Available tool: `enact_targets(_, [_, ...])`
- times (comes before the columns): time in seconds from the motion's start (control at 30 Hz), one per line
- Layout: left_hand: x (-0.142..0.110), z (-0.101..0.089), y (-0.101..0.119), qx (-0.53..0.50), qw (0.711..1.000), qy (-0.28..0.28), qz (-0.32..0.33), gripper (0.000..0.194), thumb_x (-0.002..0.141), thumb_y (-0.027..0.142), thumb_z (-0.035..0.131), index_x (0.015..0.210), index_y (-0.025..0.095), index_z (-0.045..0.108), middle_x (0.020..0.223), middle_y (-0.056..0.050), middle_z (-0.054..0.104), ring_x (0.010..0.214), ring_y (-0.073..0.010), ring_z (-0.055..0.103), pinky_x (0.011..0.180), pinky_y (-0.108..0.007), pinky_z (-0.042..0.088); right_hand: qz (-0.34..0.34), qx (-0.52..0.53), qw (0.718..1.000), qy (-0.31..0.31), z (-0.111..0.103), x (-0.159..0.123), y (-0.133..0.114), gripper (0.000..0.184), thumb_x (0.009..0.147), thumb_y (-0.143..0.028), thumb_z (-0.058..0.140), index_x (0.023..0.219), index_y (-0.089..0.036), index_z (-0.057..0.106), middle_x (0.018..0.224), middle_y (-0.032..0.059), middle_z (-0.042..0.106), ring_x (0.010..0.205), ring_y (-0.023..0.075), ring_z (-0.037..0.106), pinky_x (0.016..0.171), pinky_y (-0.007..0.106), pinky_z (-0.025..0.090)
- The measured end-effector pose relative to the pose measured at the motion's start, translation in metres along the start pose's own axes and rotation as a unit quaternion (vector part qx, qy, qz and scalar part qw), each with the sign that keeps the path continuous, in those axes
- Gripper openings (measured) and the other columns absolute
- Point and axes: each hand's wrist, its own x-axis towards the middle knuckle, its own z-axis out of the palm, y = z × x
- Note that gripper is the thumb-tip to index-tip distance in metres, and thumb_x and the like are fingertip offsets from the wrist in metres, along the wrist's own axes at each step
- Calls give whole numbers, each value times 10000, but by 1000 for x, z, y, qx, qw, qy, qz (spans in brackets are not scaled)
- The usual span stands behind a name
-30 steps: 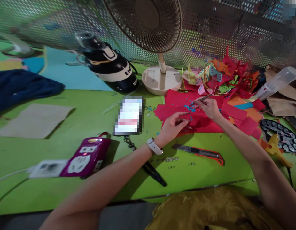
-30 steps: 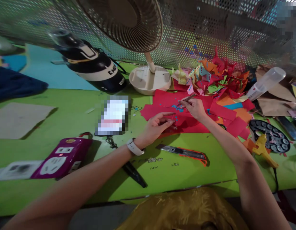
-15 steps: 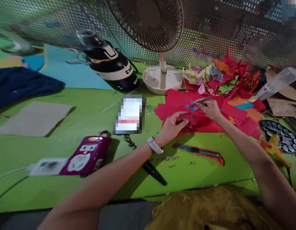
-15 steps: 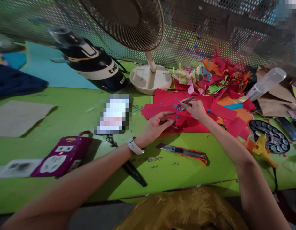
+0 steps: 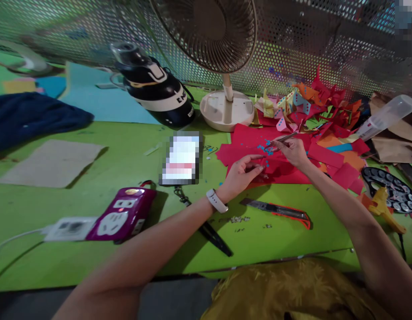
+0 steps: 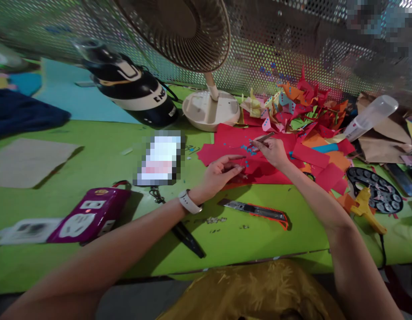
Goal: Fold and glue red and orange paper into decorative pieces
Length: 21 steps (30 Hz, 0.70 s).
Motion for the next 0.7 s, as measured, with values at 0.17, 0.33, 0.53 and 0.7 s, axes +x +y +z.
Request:
enact_targets(0.17, [0,0,0,4,1000,2,-2,396,825,286,683,1194,158,618,850,-40,723,814,-155,690,802,-309,551,-1,2,1000,12,0,1,3,365,802,-562,687,811,-203,753,833,48,757,724,194,738,690,319,603])
enact_targets(0.33, [0,0,-1,11,1000,-4,13,394,829,291,669,1198,161,625,856,-39,722,808,-154,686,795,-304,553,-14,17,1000,-7,1,2,4,350,800,-535,690,797,-189,744,836,43,752,709,186,725,685,317,621])
enact_targets(0.53, [1,-1,-4,15,1000,-1,12,389,831,278,665,1196,153,618,844,-42,720,790,-152,684,776,-304,555,-21,16,999,-17,2,0,1,321,820,-510,678,777,-197,737,861,49,753,709,178,723,675,313,624])
enact_targets(0.7, [1,-1,-4,8,1000,-1,10,382,832,267,673,1195,160,623,846,-41,724,793,-149,691,780,-298,557,-23,5,1000,-9,2,1,5,329,824,-514,669,802,-194,741,850,55,755,715,185,724,679,317,618])
